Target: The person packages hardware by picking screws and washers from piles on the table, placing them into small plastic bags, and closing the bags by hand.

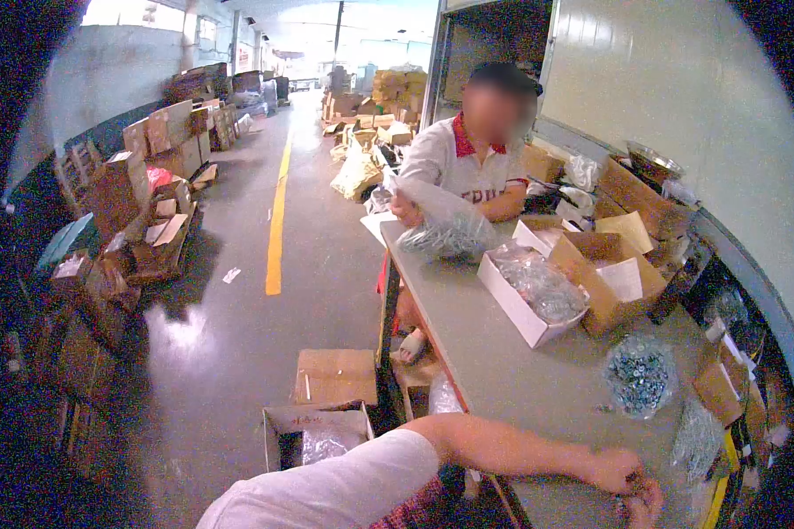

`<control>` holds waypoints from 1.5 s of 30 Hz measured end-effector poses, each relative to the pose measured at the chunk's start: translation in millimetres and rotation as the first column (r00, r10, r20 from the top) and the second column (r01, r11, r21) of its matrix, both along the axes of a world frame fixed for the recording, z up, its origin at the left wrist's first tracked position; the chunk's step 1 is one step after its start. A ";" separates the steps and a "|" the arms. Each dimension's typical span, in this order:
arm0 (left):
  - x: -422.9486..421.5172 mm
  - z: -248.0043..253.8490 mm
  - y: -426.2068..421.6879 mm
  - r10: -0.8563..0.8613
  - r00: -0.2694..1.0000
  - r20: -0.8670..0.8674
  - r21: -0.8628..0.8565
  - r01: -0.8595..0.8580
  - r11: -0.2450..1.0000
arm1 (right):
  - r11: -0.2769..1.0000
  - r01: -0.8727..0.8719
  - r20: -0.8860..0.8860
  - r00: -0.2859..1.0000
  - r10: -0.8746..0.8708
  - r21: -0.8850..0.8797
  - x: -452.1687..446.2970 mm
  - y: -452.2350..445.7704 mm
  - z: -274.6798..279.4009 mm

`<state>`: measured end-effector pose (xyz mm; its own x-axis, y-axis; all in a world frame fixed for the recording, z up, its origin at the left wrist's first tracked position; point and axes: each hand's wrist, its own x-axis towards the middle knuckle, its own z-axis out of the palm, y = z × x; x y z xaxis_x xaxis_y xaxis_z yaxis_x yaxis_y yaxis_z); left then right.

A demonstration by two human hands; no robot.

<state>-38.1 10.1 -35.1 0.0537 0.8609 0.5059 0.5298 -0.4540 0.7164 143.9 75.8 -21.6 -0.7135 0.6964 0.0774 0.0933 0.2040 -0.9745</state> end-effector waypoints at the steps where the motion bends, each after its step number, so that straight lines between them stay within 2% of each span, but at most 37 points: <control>1: -0.8 5.7 -5.1 -0.016 1.000 0.011 -0.014 0.016 1.000 | 1.000 0.022 -0.013 1.000 -0.022 -0.009 0.8 -0.6 -0.6; 3: 0.0 9.2 -7.7 -0.021 1.000 0.012 -0.028 0.022 0.999 | 0.998 0.064 -0.040 0.997 -0.065 -0.028 1.2 -5.4 -0.4; 6: -0.4 6.8 -0.6 -0.016 0.999 -0.030 -0.005 0.016 1.000 | 0.988 0.111 0.150 0.981 -0.127 0.110 -13.7 -73.0 58.7; 8: -0.9 0.4 5.6 -0.059 0.997 -0.059 0.034 0.061 0.998 | 0.995 0.065 0.162 0.984 -0.077 0.081 -6.9 -50.1 42.7; 12: -0.7 0.6 7.6 -0.023 0.998 -0.061 -0.039 0.021 0.999 | 0.997 0.022 0.176 0.984 -0.035 0.076 -6.4 -45.1 43.3; 15: 2.1 -12.8 26.2 -0.013 0.997 -0.070 -0.071 0.008 0.997 | 0.990 0.044 0.126 0.990 -0.061 0.134 -14.5 -72.8 58.8; 18: 8.4 -18.6 27.5 -0.011 1.000 0.006 -0.087 0.012 0.996 | 0.996 0.070 0.196 0.977 -0.080 0.058 -10.0 -67.3 56.1; 20: 6.9 -14.0 23.5 -0.018 0.999 0.033 -0.072 0.021 0.997 | 0.994 0.093 0.164 0.981 -0.101 0.059 -9.9 -65.9 51.9; 26: 3.2 -15.6 30.0 -0.020 0.996 -0.082 -0.071 0.014 0.997 | 0.996 0.057 0.157 0.985 -0.066 0.062 -8.0 -54.7 45.9; 30: 3.0 -9.5 21.8 -0.023 0.999 -0.043 -0.071 0.020 0.997 | 0.998 0.037 0.141 0.989 -0.044 0.058 -7.8 -55.3 46.4; 36: 7.1 -13.4 24.7 -0.007 0.999 -0.043 -0.062 0.005 0.998 | 0.990 0.097 0.183 0.977 -0.114 0.098 -15.0 -83.7 66.2; 38: 4.7 -11.8 22.9 -0.022 1.000 -0.006 -0.095 0.021 0.995 | 0.994 0.051 0.186 0.980 -0.069 0.100 -9.6 -64.8 54.1; 41: 3.8 -12.2 26.7 0.003 0.997 -0.073 -0.062 -0.007 0.998 | 0.993 0.042 0.170 0.983 -0.061 0.113 -11.1 -66.1 55.0; 45: 3.2 -8.3 21.9 -0.030 0.998 -0.058 -0.075 0.026 0.997 | 0.987 0.078 0.224 0.968 -0.110 0.144 -8.9 -60.4 52.2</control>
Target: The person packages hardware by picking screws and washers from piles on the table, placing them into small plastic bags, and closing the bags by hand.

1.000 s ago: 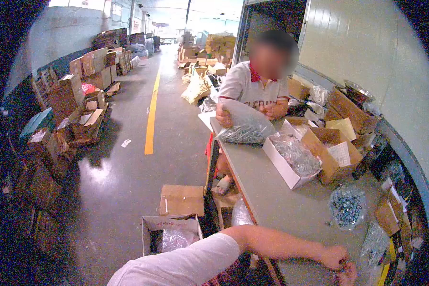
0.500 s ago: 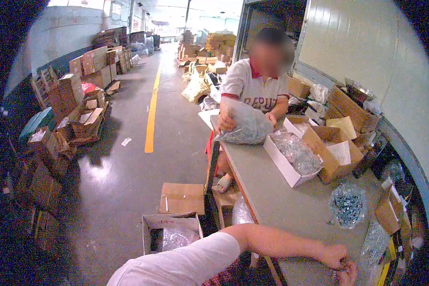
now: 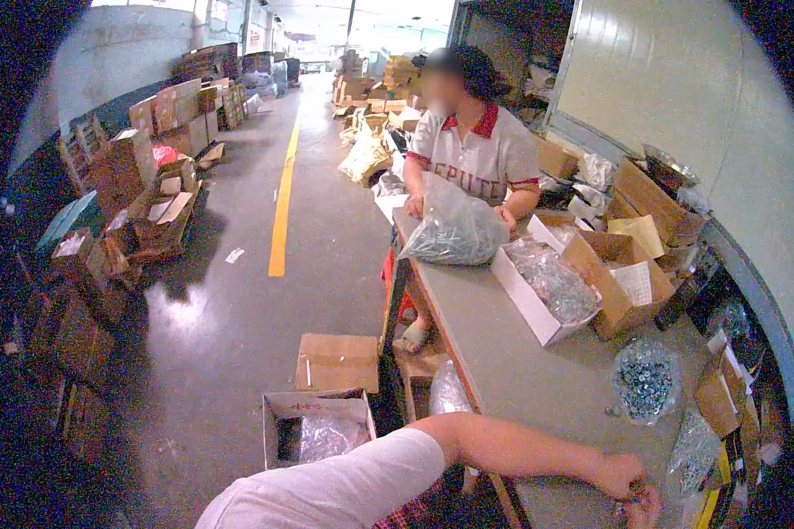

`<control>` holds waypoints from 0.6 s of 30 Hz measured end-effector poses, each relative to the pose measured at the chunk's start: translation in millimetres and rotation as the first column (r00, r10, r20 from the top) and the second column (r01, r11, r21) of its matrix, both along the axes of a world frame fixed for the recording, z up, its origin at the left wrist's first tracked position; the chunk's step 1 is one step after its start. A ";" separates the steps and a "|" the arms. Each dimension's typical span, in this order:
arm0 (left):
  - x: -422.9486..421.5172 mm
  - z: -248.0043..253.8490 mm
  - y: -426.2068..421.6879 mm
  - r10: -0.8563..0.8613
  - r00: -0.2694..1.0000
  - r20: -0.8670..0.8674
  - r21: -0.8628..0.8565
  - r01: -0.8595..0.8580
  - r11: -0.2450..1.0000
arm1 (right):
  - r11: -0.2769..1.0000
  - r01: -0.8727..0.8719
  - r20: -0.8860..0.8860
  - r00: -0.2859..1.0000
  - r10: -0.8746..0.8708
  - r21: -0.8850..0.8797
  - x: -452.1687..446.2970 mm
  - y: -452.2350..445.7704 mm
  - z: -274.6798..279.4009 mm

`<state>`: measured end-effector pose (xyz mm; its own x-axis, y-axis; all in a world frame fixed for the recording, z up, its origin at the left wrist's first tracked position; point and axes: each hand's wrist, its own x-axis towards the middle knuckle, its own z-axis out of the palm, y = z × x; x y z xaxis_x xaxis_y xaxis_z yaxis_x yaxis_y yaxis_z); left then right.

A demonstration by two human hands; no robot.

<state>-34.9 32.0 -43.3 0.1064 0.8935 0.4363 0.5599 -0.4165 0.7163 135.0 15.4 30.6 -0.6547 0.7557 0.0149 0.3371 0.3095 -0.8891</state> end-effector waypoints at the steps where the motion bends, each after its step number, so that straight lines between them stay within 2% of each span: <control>1: -0.1 -1.5 1.5 0.000 1.000 0.004 -0.002 0.000 1.000 | 1.000 -0.005 -0.021 1.000 0.005 -0.015 1.0 1.4 -1.7; 5: 3.7 -16.3 20.3 -0.014 0.998 0.064 -0.046 0.017 0.999 | 0.998 -0.032 -0.078 0.997 0.028 -0.054 0.7 3.8 -6.4; 9: 1.9 -6.6 10.6 0.011 1.000 -0.005 -0.037 -0.011 0.999 | 0.996 -0.051 -0.132 0.990 0.040 -0.076 -1.1 3.7 -5.7; 14: 1.4 -0.7 4.9 0.064 0.994 -0.093 -0.027 -0.066 0.997 | 0.998 -0.054 -0.091 0.995 0.050 -0.044 4.2 13.1 -11.1; 18: -1.1 8.9 -7.4 0.025 0.999 -0.041 -0.061 -0.028 0.998 | 0.996 -0.015 -0.043 0.999 0.011 -0.084 2.6 11.1 -8.4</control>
<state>-36.0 24.7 -34.4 0.0987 0.9212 0.3764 0.5992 -0.3570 0.7166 137.5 26.5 22.2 -0.6646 0.7469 -0.0208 0.2952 0.2370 -0.9256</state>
